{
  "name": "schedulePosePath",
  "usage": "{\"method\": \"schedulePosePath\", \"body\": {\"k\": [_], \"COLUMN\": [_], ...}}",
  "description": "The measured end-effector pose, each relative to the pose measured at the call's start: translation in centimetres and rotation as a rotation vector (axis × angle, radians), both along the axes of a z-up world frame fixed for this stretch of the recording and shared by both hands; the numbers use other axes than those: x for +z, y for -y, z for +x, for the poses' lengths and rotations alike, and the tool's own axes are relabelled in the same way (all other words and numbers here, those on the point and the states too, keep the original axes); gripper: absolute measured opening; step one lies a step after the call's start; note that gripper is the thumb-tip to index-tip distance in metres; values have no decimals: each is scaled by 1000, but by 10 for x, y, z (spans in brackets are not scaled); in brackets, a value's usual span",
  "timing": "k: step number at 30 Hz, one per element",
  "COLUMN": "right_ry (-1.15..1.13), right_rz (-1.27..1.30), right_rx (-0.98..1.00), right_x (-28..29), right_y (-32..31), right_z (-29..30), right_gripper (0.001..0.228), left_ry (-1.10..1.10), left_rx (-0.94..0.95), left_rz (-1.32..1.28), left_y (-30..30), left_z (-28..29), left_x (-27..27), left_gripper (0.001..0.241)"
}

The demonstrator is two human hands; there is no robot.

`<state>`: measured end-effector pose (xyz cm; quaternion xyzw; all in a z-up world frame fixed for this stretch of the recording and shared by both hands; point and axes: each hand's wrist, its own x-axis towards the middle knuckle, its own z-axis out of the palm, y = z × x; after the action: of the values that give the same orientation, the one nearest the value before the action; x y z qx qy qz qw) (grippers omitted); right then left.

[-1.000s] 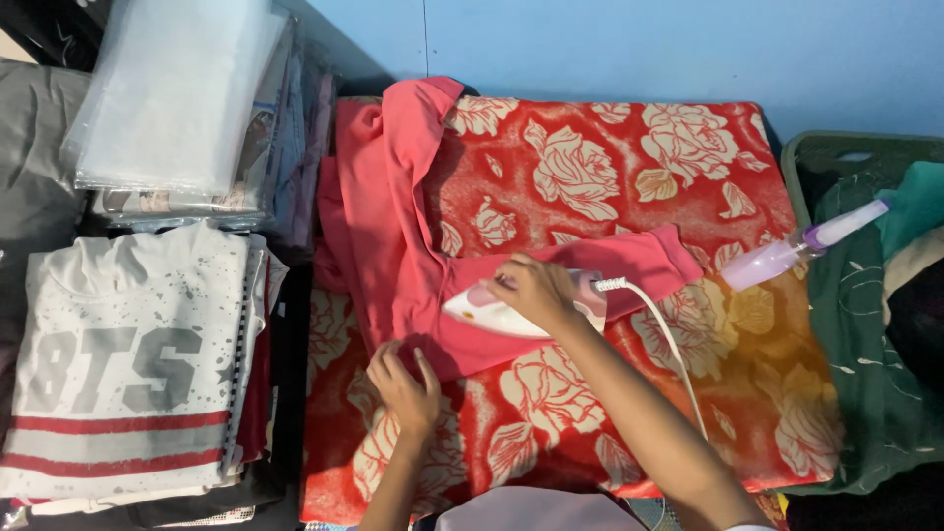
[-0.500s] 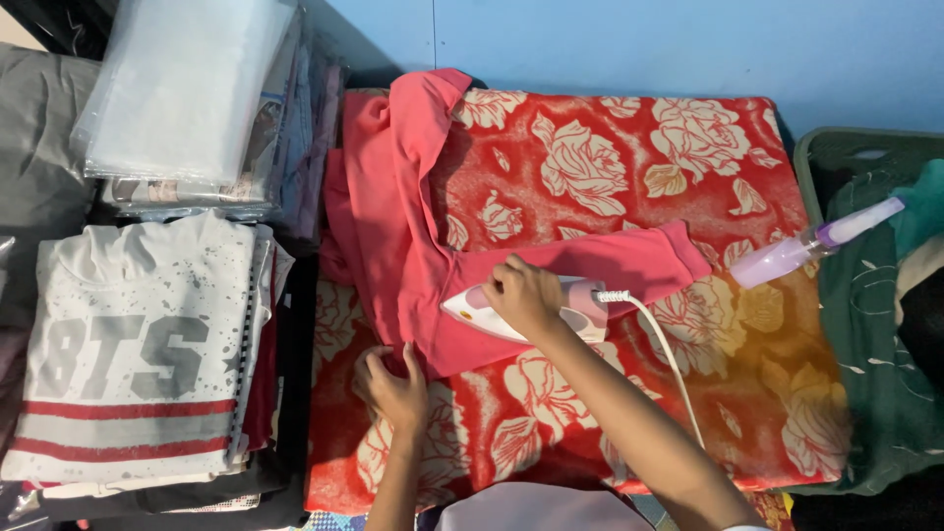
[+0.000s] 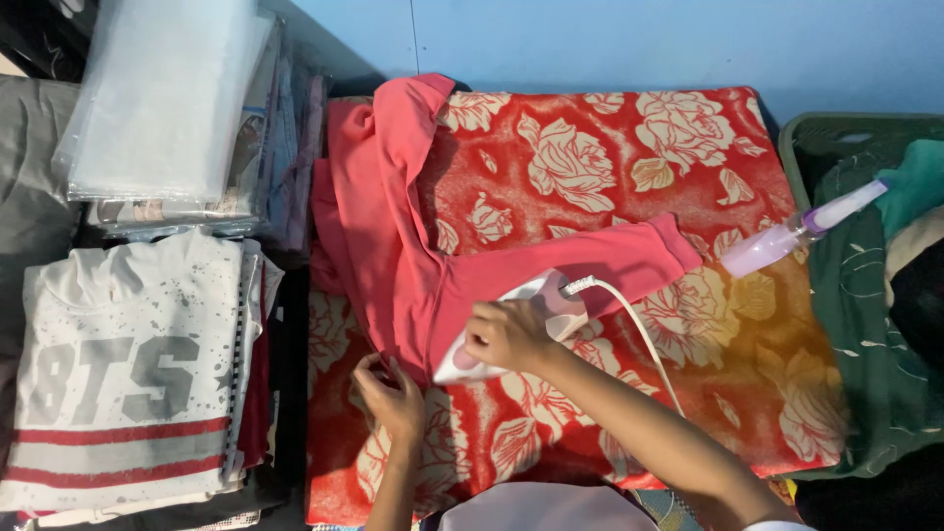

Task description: The person irons a pink long-sleeved shirt on a floral-patterned surface. They smooth the fabric with their hands, use a spray bottle to dampen the sleeves, and iron the body and sleeves of the shirt with a white iron.

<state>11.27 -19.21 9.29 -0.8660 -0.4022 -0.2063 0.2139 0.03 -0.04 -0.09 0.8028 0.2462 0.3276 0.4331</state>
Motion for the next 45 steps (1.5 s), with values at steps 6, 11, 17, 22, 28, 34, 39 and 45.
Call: {"method": "schedulePosePath", "body": {"k": [6,11,17,22,28,34,39,45], "right_ry": [47,82,129,119,122,160,86,11], "right_rz": [14,-11,-5,-73,-156,-93,-118,-71], "right_rx": [-186,-97,-94,-244,-718,-226,-596,-337], "right_x": [-17,-5,-15,-29,-36,20,-29,-13], "right_y": [-11,-9,38,141,200,146,147,113], "right_z": [16,-2,26,63,78,20,70,56], "right_gripper": [17,14,15,16,21,19,20,20], "left_ry": [-9,21,6,8,33,66,31,-9], "left_rx": [-10,-21,-30,-33,-47,-65,-119,-150], "left_rz": [-3,19,28,12,55,110,107,87], "left_y": [1,4,3,4,5,6,10,8], "left_z": [1,4,4,4,7,8,10,9], "left_x": [-1,8,9,12,14,15,24,16], "left_gripper": [15,16,19,18,19,41,70,72]}}
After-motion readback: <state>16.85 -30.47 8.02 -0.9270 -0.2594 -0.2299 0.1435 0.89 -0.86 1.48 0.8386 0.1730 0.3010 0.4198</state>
